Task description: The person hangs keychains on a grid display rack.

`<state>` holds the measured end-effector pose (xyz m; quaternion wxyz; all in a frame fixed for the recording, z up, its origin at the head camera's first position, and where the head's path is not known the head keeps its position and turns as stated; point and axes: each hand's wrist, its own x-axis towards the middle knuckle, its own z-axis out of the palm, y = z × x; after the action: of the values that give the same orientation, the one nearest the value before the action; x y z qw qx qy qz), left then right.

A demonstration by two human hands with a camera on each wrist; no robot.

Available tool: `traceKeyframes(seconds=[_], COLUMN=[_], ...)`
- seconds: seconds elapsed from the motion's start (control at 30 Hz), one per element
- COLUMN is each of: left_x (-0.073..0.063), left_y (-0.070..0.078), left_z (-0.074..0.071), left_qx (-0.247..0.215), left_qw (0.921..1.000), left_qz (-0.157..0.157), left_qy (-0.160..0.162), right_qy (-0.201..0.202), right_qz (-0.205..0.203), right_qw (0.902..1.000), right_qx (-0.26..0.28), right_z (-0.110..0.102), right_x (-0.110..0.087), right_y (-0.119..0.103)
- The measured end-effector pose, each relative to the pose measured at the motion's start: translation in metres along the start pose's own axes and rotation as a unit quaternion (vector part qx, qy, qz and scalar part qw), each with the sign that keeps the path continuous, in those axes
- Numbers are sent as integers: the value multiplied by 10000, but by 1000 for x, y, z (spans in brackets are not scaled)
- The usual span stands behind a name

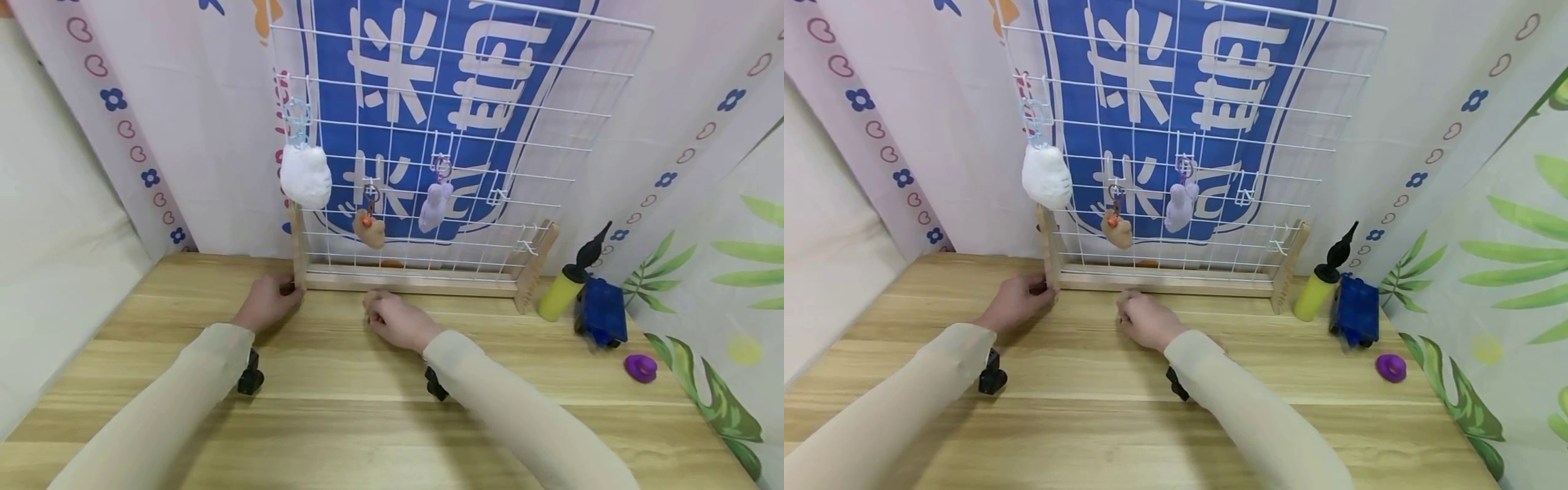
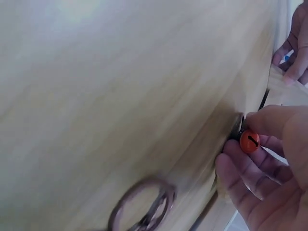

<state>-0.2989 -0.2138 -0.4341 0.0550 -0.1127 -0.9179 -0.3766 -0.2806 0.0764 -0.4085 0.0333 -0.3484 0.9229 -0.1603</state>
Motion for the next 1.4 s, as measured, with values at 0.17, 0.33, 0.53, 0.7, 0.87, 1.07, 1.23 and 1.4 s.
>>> traceKeyframes(seconds=[0.17, 0.33, 0.53, 0.7, 0.87, 1.07, 1.23, 1.4], left_x=[1, 0, 0, -1, 0, -1, 0, 0], left_y=[1, 1, 4, 4, 3, 3, 1, -1], left_z=[0, 1, 0, -1, 0, 0, 1, 2], left_qx=[-7, 11, 39, 36, 32, 33, 35, 66], left_qw=[10000, 10000, 10000, 10000, 10000, 10000, 10000, 10000], left_qz=[29, -4, -28, -42, 12, -16, 9, 15], left_qy=[32, 12, 5, 22, 39, 7, 40, 59], right_qy=[61, 98, 188, 192, 151, 182, 136, -162], right_qz=[126, 95, 173, 276, 519, 645, 642, 892], right_qw=[9997, 9972, 9883, 9837, 9804, 9818, 9844, 9863], right_qx=[224, 736, 1505, 1769, 1897, 1777, 1630, 1378], right_z=[-4, -5, -6, -7, -5, -4, -4, -2], right_x=[-6, -14, -23, -28, -30, -31, -36, -41], right_y=[7, 14, 22, 27, 29, 28, 25, 20])
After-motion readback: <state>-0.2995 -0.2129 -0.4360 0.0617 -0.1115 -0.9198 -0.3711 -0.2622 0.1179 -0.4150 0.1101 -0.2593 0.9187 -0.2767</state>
